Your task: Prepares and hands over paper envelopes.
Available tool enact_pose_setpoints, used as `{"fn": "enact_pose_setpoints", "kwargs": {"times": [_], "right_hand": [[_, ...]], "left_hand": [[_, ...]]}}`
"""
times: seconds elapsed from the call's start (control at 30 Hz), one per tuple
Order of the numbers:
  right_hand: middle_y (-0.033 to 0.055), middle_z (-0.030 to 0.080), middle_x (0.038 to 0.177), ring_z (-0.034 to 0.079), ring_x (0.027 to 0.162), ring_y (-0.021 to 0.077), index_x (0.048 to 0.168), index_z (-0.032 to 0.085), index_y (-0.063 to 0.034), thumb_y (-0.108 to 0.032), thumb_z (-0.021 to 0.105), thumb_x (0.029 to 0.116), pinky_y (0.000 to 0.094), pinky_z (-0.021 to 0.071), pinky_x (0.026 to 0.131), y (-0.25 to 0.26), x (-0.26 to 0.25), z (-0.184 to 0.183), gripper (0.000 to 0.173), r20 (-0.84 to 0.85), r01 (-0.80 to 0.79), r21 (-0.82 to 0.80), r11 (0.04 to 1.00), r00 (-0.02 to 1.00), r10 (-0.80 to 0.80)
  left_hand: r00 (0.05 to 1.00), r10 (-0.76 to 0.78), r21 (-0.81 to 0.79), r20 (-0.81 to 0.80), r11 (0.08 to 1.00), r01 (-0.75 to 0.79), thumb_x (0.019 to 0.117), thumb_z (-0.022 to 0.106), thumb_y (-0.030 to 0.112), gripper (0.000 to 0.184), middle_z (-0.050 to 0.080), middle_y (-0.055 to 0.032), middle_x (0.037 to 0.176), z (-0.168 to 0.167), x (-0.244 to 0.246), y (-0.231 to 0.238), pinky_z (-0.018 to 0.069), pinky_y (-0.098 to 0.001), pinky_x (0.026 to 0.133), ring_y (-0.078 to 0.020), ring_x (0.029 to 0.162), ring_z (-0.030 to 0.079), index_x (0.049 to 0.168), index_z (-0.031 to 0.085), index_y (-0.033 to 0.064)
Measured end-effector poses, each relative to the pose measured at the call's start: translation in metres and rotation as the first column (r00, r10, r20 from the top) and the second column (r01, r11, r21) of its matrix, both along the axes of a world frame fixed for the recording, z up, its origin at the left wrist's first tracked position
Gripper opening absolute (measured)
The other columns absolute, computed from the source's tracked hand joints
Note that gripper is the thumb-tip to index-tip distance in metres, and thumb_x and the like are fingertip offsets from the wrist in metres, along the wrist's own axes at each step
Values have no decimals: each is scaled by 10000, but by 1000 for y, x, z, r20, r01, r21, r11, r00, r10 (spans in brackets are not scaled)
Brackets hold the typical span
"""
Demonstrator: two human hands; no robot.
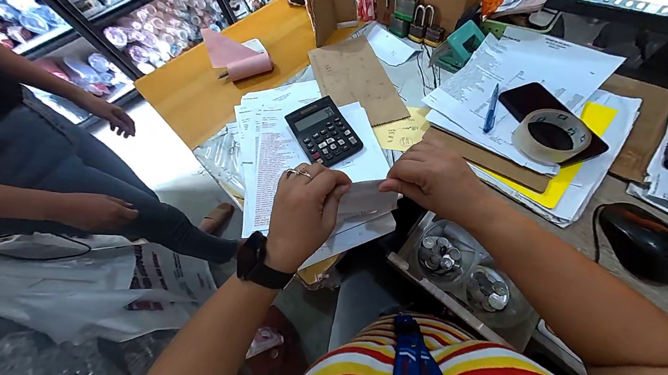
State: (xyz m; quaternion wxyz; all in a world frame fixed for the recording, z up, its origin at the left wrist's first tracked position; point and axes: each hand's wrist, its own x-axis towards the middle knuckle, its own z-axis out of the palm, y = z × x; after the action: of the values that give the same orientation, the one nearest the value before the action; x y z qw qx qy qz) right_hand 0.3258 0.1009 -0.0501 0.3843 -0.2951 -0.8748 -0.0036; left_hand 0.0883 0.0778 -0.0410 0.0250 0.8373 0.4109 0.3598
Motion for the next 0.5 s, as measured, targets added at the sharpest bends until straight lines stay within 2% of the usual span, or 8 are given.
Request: {"fn": "enact_pose_setpoints", "kwargs": {"times": [0.03, 0.1, 0.13, 0.17, 0.23, 0.3, 0.4, 0.5], "right_hand": [[124, 723, 779, 710, 789, 291, 816, 732, -14, -256, 631, 979, 460, 525, 764, -1, 1, 2, 309, 4, 12, -25, 1000, 1000, -12], [135, 747, 936, 710, 875, 316, 1040, 767, -22, -330, 643, 970, 511, 535, 819, -4, 1, 9, 339, 44, 53, -63, 997, 998, -50], [136, 743, 987, 705, 899, 323, 1097, 756, -34, -339, 671, 951, 523, 532, 820, -5, -1, 13, 349, 61, 63, -66, 996, 996, -59], [138, 742, 987, 704, 897, 326, 1068, 756, -38, -302, 696, 935, 522, 527, 799, -5, -4, 14, 301, 57, 52, -60, 997, 997, -48], [132, 735, 882, 703, 836, 316, 894, 741, -32, -190, 686, 935, 483, 516, 731, -2, -11, 12, 173, 43, 28, -37, 999, 999, -27], [127, 702, 784, 682, 761, 301, 812, 711, -20, -159, 654, 947, 452, 493, 683, 2, -12, 10, 202, 44, 28, -15, 999, 999, -28], [149, 675, 768, 680, 748, 319, 807, 681, 0, -159, 614, 978, 463, 507, 676, 6, -6, 8, 243, 49, 44, -14, 999, 998, -44], [148, 646, 750, 656, 738, 318, 806, 661, 0, -182, 575, 1006, 455, 489, 665, 9, -4, 5, 284, 27, 29, -12, 1000, 999, -28]], "left_hand": [[1000, 1, -1, 1, 1000, -1, 956, 612, 86, 157, 708, -136, 895, 0, 0, 0, 486, -476, 822, -286, 881, 666, 951, 747, 8], [1000, 6, -4, 1, 1000, -6, 956, 609, 81, 155, 707, -138, 900, 0, 0, 1, 487, -485, 831, -290, 885, 666, 952, 744, 3], [1000, 6, -3, 2, 1000, -6, 954, 611, 80, 153, 708, -138, 899, 0, 0, 1, 486, -483, 832, -288, 882, 666, 952, 744, 4], [1000, 3, -5, 1, 1000, -3, 953, 614, 77, 149, 708, -139, 898, 0, 1, 1, 486, -482, 836, -287, 881, 666, 950, 744, 4], [1000, -12, 4, -9, 1000, 12, 946, 623, 72, 141, 705, -141, 888, -1, 3, 2, 487, -484, 832, -293, 878, 668, 944, 746, 2], [1000, -18, 22, -18, 1000, 19, 942, 643, 90, 139, 718, -138, 895, -1, -1, 4, 494, -477, 821, -293, 878, 676, 942, 757, 10], [1000, 0, 1, -7, 1000, 0, 942, 663, 105, 146, 727, -145, 906, -1, -24, 8, 508, -483, 811, -293, 870, 680, 962, 768, 5], [998, 7, -74, 58, 997, -3, 945, 659, 98, 155, 730, -133, 911, -3, -42, 8, 518, -427, 844, -239, 879, 680, 980, 771, -3]]}}
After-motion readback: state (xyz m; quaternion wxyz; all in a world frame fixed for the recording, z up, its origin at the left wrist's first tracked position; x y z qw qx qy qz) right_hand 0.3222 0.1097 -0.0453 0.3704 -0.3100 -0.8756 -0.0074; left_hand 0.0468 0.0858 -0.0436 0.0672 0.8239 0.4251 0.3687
